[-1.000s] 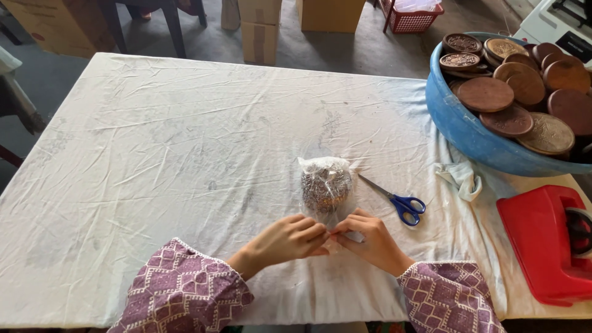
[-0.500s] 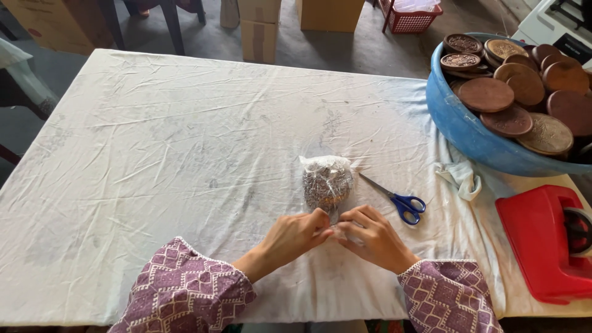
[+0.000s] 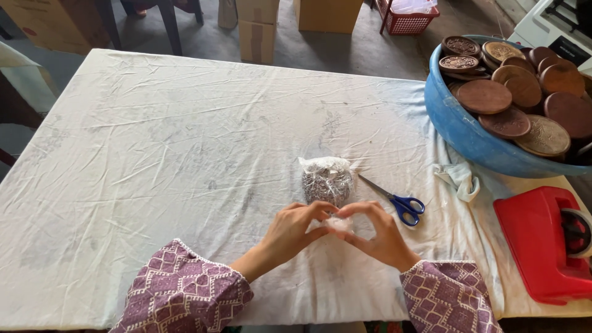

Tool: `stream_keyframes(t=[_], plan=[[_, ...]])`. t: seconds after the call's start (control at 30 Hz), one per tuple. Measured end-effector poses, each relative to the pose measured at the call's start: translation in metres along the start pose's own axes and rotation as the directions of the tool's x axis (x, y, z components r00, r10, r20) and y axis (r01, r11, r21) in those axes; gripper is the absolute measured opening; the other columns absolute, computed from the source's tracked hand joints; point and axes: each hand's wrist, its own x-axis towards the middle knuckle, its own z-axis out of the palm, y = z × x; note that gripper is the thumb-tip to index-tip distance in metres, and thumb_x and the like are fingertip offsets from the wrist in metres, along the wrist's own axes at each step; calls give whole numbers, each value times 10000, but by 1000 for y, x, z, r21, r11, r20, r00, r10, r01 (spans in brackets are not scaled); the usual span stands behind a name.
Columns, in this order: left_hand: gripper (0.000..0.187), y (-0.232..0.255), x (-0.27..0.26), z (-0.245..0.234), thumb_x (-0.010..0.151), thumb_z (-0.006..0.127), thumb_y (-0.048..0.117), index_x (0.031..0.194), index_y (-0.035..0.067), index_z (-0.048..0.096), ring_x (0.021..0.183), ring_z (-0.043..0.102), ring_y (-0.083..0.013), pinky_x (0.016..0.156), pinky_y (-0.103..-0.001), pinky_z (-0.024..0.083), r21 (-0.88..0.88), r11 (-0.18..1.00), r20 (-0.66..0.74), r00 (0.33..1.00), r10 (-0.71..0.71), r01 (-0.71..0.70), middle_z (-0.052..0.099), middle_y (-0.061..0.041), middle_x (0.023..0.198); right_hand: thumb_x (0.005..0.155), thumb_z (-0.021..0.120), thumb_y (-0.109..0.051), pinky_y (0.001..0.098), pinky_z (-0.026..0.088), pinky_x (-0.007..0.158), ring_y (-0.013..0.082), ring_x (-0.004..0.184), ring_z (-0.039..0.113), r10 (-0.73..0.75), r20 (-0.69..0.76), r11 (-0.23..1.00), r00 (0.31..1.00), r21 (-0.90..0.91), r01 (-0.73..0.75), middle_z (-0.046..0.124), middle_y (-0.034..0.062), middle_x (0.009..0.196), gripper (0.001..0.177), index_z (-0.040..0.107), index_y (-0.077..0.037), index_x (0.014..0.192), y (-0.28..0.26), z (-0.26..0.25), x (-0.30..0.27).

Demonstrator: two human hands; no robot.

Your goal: The recorder is wrapping circular clay-like products in plastic wrap and securing them with tape.

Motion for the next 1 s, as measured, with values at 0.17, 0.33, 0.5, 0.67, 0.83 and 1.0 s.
stream_keyframes(t=[0.17,0.33,0.5,0.67,0.83,1.0], plan=[[427,-5,7,3,913,732,333,1219,101,544,908,752,-239,770,-393,559,-196,961,-18,979,-202,195,782,-73,983,705,904,-224,375,527,934,222,1098,663,135,-19,990,991,36,-134,708,64,1136,458,675,-87,1078,8,3,1],[417,-13,5,9,957,715,343,1179,70,492,910,756,-248,776,-394,566,-212,964,-76,981,-179,160,757,-90,978,775,876,-228,507,394,1197,225,1219,633,-55,-73,989,996,-139,44,669,37,1244,313,665,-97,965,16,8,1],[374,-15,7,7,961,713,378,1165,94,581,912,763,-223,932,-412,531,-60,995,-103,991,-85,79,774,-43,1015,770,837,-206,565,274,1209,367,1368,486,-95,-25,984,995,-155,90,570,140,1414,272,628,-91,900,8,2,17],[638,-15,19,-7,840,742,496,1282,55,613,1160,691,-281,1029,-422,494,300,908,-165,922,351,-292,720,-121,1248,829,805,-192,578,247,1243,323,1379,530,-69,33,987,997,-145,73,568,124,1442,245,596,-84,899,17,5,12],[469,-37,17,8,868,739,422,1172,65,723,1185,681,-216,1052,-418,522,252,954,-92,978,189,-161,704,-50,1311,877,775,-175,485,409,1113,281,1304,597,-41,-32,989,999,-144,36,545,111,1282,203,599,-84,920,19,6,13],[281,-34,17,3,920,727,358,947,78,720,1126,717,-234,882,-385,585,195,976,-120,985,125,-100,737,-30,1261,887,774,-162,395,498,919,230,1153,668,35,-93,987,995,-152,-49,563,84,1190,150,638,-99,903,23,11,22]])
